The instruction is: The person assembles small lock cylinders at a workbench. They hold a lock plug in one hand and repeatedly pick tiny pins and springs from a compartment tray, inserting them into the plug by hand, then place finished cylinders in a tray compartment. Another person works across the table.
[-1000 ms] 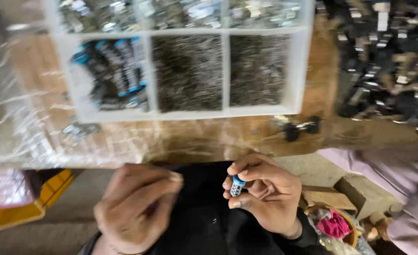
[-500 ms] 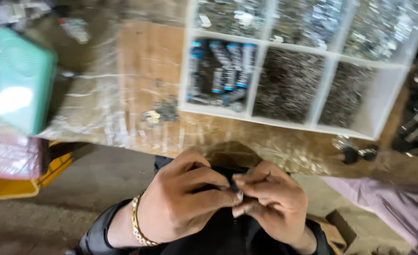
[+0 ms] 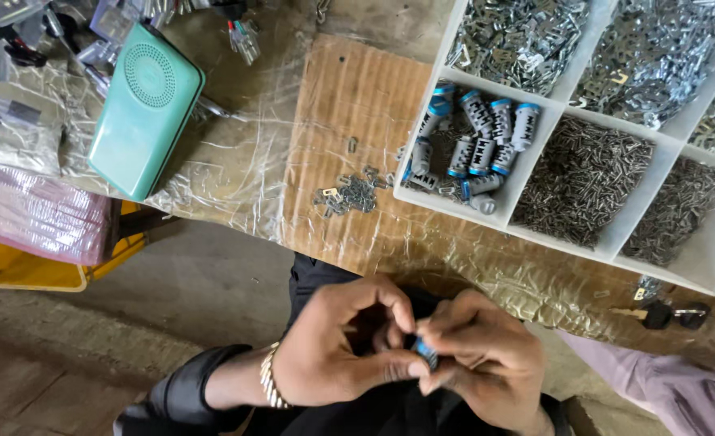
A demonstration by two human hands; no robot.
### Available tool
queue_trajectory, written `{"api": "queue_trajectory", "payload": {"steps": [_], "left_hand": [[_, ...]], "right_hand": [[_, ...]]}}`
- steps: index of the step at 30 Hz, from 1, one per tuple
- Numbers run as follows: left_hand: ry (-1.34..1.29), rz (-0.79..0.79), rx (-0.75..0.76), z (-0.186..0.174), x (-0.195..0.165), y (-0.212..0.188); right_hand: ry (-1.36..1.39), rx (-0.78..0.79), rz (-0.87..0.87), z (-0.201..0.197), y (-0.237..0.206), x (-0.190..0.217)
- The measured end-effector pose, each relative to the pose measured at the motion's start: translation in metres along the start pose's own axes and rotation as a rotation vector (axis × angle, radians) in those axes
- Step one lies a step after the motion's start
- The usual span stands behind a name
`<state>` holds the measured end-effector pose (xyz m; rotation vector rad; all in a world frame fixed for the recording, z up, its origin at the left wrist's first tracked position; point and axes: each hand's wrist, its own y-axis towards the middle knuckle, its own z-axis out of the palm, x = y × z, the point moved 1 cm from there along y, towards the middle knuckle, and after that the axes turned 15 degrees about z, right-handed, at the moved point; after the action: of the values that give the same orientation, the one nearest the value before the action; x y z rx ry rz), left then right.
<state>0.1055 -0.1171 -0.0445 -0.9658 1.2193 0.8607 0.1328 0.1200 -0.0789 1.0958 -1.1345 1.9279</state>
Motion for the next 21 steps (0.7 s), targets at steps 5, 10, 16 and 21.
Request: {"api": "queue_trajectory", "payload": {"steps": [5, 10, 16, 21], "left_hand": [[1.276, 0.412, -0.212, 0.009, -0.013, 0.016], [1.237, 0.523, -0.086, -0.001, -0.019, 0.026], [1.125, 0.866, 0.043, -0.018, 0.012, 0.012], [1.069, 0.612, -0.221, -0.005, 0.006, -0.009]], "right_hand": [[0.415, -0.142, 0.069, -0.002, -0.008, -0.003], [0.296, -0.167, 0.008, -0.012, -0.017, 0.005], [0.335, -0.167, -0.021, -0.022, -0.024, 0.002], [0.350, -0.249, -0.044, -0.029, -0.033, 0.003]]}}
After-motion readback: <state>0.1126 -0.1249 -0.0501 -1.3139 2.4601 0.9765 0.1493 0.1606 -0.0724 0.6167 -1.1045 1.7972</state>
